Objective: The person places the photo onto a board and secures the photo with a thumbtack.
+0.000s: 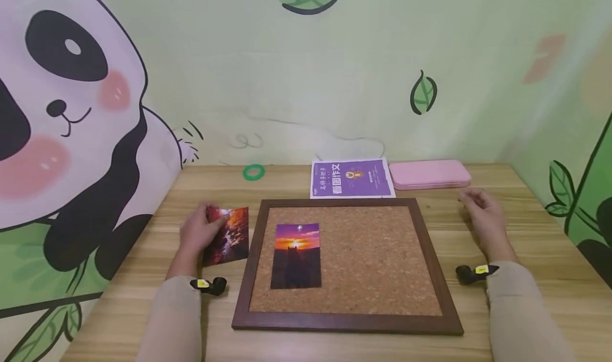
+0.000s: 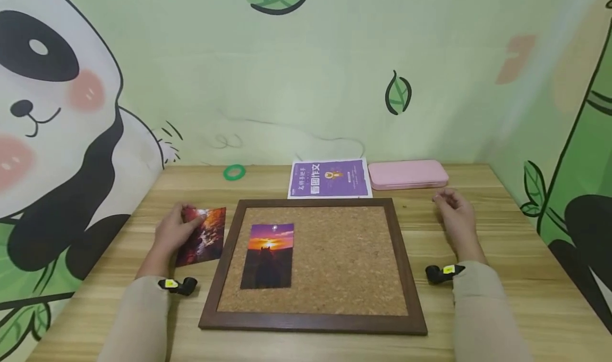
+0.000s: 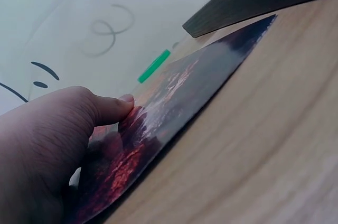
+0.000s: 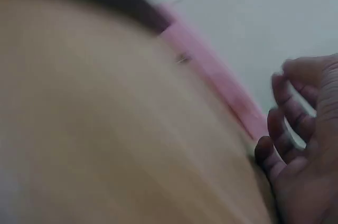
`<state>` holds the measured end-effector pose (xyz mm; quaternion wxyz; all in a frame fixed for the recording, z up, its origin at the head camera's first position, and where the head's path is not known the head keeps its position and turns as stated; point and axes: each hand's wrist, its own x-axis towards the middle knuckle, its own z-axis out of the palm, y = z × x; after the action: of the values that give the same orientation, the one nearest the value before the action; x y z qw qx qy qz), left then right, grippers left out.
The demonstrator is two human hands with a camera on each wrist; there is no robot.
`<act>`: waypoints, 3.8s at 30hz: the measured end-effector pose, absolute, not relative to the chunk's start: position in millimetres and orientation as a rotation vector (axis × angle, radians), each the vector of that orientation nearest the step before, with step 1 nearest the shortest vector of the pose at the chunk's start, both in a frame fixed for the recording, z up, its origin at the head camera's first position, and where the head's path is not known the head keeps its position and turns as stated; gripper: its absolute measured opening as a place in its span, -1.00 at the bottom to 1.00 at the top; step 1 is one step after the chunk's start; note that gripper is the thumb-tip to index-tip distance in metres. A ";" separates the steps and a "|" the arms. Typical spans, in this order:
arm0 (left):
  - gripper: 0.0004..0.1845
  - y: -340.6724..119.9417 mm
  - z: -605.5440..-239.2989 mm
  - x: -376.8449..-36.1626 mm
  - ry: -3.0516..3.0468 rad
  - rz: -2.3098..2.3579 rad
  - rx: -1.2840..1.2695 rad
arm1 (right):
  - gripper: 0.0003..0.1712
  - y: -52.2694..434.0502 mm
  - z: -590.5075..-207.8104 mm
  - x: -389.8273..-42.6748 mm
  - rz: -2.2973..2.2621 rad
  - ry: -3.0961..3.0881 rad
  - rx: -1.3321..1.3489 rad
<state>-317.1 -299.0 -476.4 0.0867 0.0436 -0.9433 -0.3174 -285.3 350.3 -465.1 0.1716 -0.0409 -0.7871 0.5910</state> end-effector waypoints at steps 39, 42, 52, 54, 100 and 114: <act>-0.45 -303.0 -479.5 -320.4 -2.808 -0.918 0.113 | -0.60 329.5 -472.4 -297.6 1.004 -2.779 0.200; -0.45 -303.5 -480.1 -319.8 -2.819 -0.918 0.116 | -0.60 329.3 -473.6 -297.0 1.009 -2.780 0.197; -0.45 -302.7 -477.8 -319.4 -2.824 -0.916 0.101 | -0.58 329.4 -473.0 -296.8 1.023 -2.759 0.212; -0.45 -302.3 -477.7 -319.3 -2.825 -0.916 0.107 | -0.60 329.7 -473.2 -296.7 1.025 -2.753 0.215; -0.56 -282.9 -432.8 -322.2 -2.257 -1.629 0.421 | -0.49 327.4 -474.4 -295.2 0.949 -2.755 -0.028; -0.72 -71.1 -370.2 -289.3 -2.341 -2.171 -0.387 | -0.63 330.8 -475.8 -298.7 0.930 -2.713 0.013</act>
<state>-289.3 -71.1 -370.2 -0.0374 -0.1202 -0.7274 -0.6746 -298.7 330.8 -475.8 0.1365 0.0045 -0.9372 0.3211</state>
